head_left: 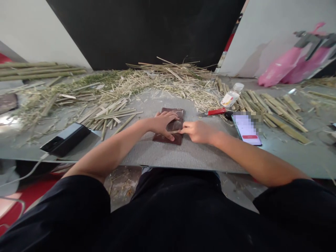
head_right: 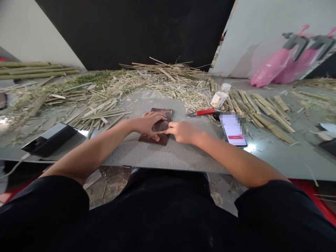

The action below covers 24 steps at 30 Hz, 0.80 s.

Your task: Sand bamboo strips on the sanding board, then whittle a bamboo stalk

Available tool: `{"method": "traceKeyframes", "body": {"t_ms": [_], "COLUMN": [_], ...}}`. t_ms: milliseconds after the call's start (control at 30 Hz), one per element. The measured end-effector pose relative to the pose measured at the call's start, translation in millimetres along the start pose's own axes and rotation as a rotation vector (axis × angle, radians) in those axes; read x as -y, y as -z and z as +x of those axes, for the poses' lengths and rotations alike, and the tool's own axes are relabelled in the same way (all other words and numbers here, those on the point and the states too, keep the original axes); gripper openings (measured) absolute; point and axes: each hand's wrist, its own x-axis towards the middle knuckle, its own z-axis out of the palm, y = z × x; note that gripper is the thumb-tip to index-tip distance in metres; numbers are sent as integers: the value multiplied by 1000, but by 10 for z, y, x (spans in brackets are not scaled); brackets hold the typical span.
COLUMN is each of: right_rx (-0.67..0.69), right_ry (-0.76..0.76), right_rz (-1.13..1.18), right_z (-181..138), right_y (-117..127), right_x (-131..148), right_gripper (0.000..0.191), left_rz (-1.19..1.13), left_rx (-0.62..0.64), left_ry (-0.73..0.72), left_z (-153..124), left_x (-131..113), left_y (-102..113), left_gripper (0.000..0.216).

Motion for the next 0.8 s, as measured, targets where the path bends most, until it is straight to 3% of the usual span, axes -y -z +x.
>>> {"method": "traceKeyframes", "body": {"t_ms": [133,267,400,533,667,800], "right_rx": [-83,-57,-130,-65,-86,-42], "right_ry": [-72,29,-10,51,-25,66], "right_rz": [16,15,38,58,67,78], "right_z": [2,-2,9,37,71,80], "right_y": [-7,-31,-39,-61,-61,-52], "right_x": [-42,-65,-89,-65,-95,-132], "right_gripper": [46,50,46,50,46,46], "left_rz": [-5,-5,-7,-6,1,4], "left_rx": [9,31,15,31,18,31], "left_ry": [3,-20,-20,-31,-19,-17], "left_z": [-3,-6,-4,-3,6,9], "left_x": [1,11,33,49,47,23], "left_y": [1,5,-9,-20,-17,-5], "left_gripper": [114,112,112,116,116,117]}}
